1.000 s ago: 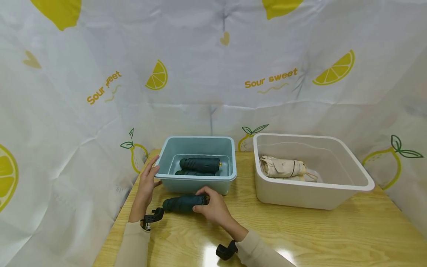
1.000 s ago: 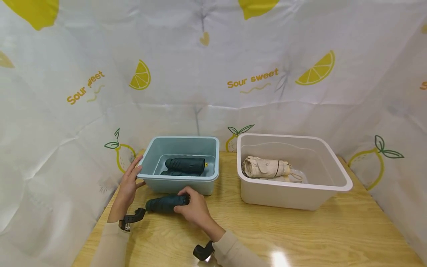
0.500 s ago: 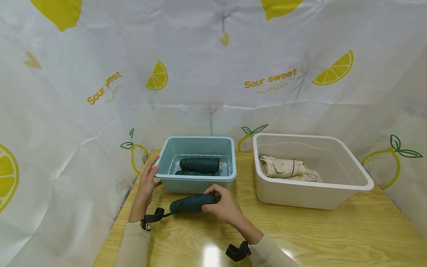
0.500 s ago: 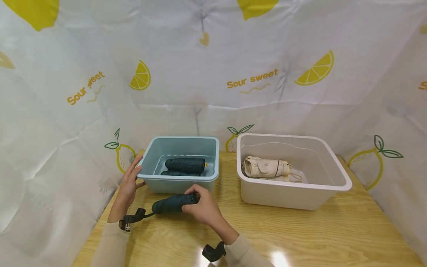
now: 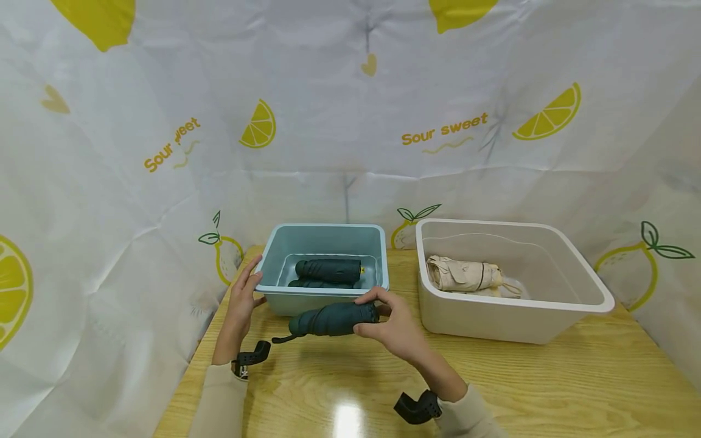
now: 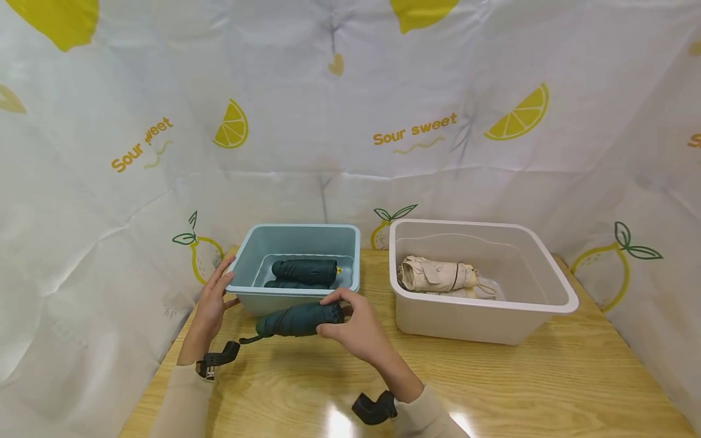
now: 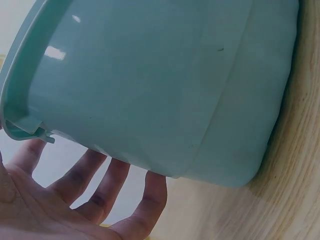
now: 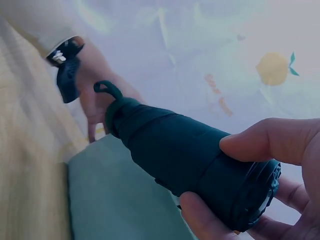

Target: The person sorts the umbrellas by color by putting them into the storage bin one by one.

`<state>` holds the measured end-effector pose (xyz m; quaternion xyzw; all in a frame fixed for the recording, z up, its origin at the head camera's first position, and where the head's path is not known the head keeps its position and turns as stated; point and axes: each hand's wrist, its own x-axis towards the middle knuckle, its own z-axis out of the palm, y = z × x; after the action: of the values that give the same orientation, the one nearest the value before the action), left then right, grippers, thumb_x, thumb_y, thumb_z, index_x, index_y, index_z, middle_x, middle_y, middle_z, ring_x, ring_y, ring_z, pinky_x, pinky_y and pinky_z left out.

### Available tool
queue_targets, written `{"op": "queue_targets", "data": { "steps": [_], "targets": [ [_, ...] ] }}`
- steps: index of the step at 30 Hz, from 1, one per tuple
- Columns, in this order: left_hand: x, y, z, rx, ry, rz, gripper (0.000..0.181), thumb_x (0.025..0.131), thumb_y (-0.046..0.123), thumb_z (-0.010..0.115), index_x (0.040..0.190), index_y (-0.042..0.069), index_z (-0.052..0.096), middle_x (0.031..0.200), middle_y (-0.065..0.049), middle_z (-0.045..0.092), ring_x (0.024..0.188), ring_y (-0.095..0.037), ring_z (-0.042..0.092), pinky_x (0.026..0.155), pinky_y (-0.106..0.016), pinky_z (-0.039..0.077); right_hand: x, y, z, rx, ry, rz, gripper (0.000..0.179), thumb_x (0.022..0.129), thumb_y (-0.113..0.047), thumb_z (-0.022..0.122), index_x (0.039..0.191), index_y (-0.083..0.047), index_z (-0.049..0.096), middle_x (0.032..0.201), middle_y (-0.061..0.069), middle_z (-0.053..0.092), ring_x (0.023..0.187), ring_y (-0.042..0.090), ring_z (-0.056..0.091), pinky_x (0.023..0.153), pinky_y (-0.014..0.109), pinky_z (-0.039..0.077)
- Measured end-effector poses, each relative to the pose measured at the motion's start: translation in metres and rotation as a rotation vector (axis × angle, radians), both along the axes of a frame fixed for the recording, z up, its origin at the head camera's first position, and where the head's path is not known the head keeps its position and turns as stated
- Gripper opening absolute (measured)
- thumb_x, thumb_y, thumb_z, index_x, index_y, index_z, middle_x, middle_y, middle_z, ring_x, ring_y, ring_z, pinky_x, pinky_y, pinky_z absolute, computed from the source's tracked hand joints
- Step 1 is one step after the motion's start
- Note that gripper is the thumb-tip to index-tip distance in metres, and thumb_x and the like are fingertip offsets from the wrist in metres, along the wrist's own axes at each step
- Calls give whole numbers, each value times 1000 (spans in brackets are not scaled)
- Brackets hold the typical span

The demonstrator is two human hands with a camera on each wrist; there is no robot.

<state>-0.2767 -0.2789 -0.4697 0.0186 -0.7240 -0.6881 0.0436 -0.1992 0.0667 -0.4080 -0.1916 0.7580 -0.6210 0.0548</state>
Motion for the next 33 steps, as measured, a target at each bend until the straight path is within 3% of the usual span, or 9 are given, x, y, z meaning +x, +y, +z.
{"op": "queue_targets", "data": {
  "steps": [5,11,17,22,30,33],
  "targets": [
    [1,1,0,-7,4,3,53,110,43,42,161,32,33,170,-5,22,148,-33,32,106,-65,39,-5,11,16,-94,-27,42,39,83,-2,78,121,-1,66,128,24,59,94,23,69,76,34,59],
    [1,1,2,5,6,-9,53,110,42,42,161,32,33,170,-4,20,147,-33,31,105,-62,39,-15,21,26,-229,-92,62,41,84,1,77,123,0,63,129,13,57,91,17,69,79,33,59],
    [0,0,-1,-10,27,-6,53,110,42,42,161,31,34,172,-3,16,153,-31,24,104,-63,40,-27,25,37,-322,-132,28,38,84,2,74,119,-10,65,132,12,54,105,23,67,84,37,61],
    [-1,-2,-2,-9,34,-1,54,109,44,43,161,31,34,171,-4,20,151,-30,29,106,-65,40,-40,21,46,-381,-146,19,41,87,5,71,125,-6,60,133,13,53,111,25,65,91,41,60],
    [0,0,-1,1,23,-7,53,109,43,45,160,33,35,169,-1,24,149,-31,33,107,-66,39,-59,12,44,-466,-238,-3,38,93,7,64,128,-7,55,128,10,50,116,25,60,97,42,57],
    [1,0,-1,9,25,-9,52,110,42,44,160,32,35,169,-2,23,150,-32,31,107,-68,38,-65,7,40,-495,-273,-13,41,95,9,60,133,-6,50,139,11,44,120,26,55,98,42,57]
  ]
}}
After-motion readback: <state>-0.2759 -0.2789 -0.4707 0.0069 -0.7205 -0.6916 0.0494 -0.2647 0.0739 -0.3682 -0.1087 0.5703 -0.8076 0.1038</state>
